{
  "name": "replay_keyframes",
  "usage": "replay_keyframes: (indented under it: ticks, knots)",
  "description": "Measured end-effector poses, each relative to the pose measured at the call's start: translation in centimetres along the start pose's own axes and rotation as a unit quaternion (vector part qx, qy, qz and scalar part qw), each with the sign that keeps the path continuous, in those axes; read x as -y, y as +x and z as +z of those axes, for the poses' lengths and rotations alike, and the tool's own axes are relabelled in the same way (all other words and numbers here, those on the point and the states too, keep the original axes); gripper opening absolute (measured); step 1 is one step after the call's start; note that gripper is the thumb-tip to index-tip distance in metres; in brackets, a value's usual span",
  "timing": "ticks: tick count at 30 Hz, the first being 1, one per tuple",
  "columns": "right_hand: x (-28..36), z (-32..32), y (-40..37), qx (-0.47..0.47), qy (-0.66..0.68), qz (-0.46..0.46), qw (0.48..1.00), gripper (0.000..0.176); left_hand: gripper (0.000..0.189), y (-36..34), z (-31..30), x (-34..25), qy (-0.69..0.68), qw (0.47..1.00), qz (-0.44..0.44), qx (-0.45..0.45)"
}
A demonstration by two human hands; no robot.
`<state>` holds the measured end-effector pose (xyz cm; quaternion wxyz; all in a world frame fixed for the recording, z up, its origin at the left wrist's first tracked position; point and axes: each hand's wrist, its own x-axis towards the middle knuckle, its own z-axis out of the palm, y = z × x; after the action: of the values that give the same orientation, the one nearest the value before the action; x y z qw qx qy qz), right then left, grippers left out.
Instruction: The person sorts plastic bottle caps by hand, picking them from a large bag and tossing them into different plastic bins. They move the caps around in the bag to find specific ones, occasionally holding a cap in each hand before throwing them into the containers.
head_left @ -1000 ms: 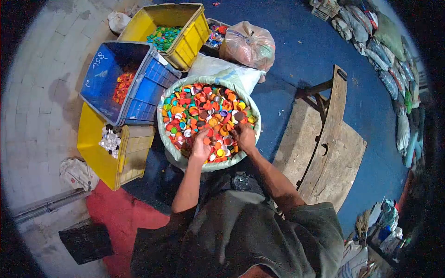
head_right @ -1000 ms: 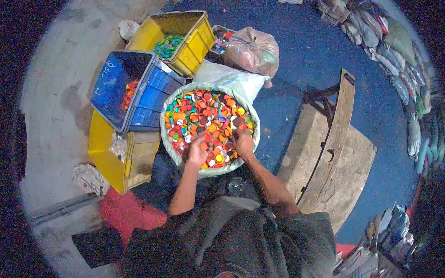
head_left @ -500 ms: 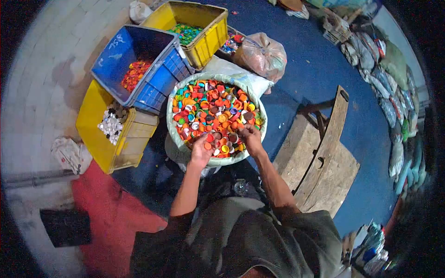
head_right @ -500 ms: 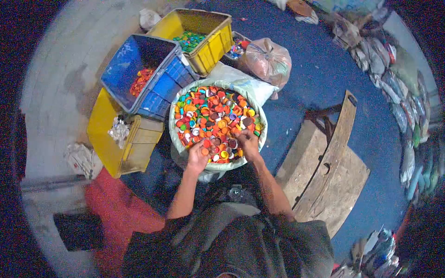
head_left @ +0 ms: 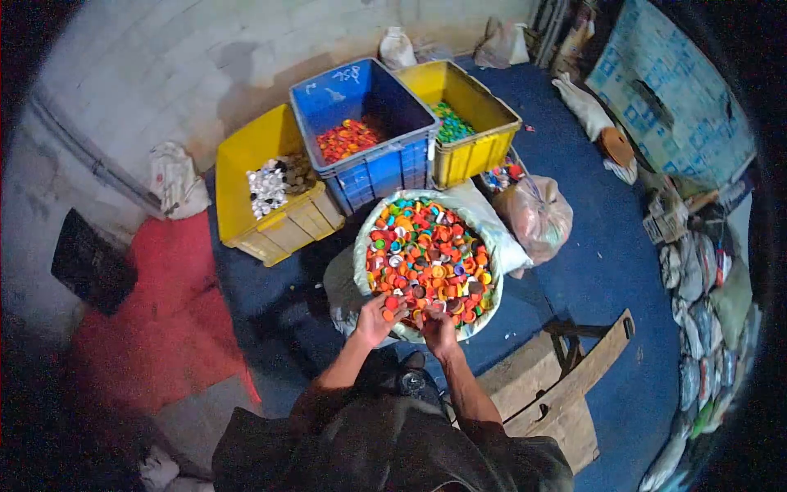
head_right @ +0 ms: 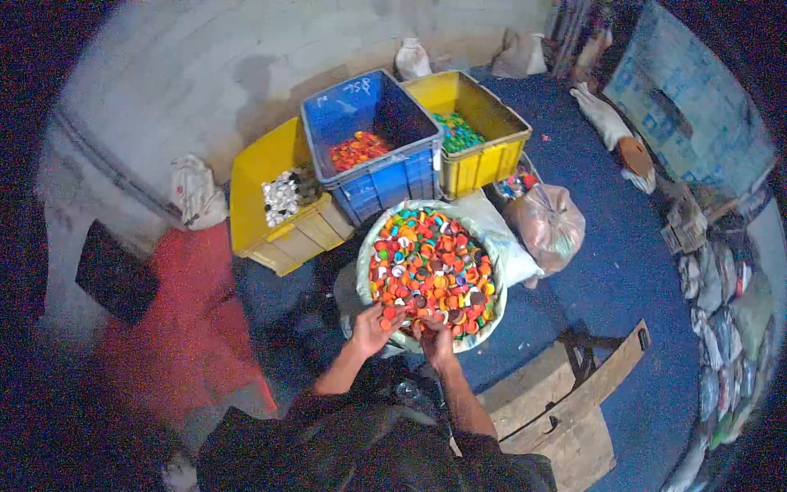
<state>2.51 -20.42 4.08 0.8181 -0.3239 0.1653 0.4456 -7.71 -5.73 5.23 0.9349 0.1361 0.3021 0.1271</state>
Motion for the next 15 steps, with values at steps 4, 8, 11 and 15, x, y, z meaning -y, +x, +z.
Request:
replay_keyframes:
  ticks: [4,8,11,15]
  knots:
    - [-1.7,0.8,-0.4,-0.010,-0.010,0.048,0.999,0.018,0.042,-0.6,-2.7,0.2,-0.025,0.997,0.043,-0.057]
    - [-3.5,-0.3,1.5,-0.019,-0.027,0.083,0.996,0.024,0.043,-1.0,-4.6,-1.9,-0.064,0.996,0.041,-0.050]
    - [-5.1,0.4,3.0,-0.015,-0.029,0.073,0.997,0.028,0.049,-0.5,-5.0,-3.9,-0.074,0.992,0.045,-0.090]
    - [-6.0,6.3,6.2,-0.024,-0.025,0.038,0.999,0.023,0.049,3.7,-6.1,-8.6,-0.083,0.992,0.044,-0.089]
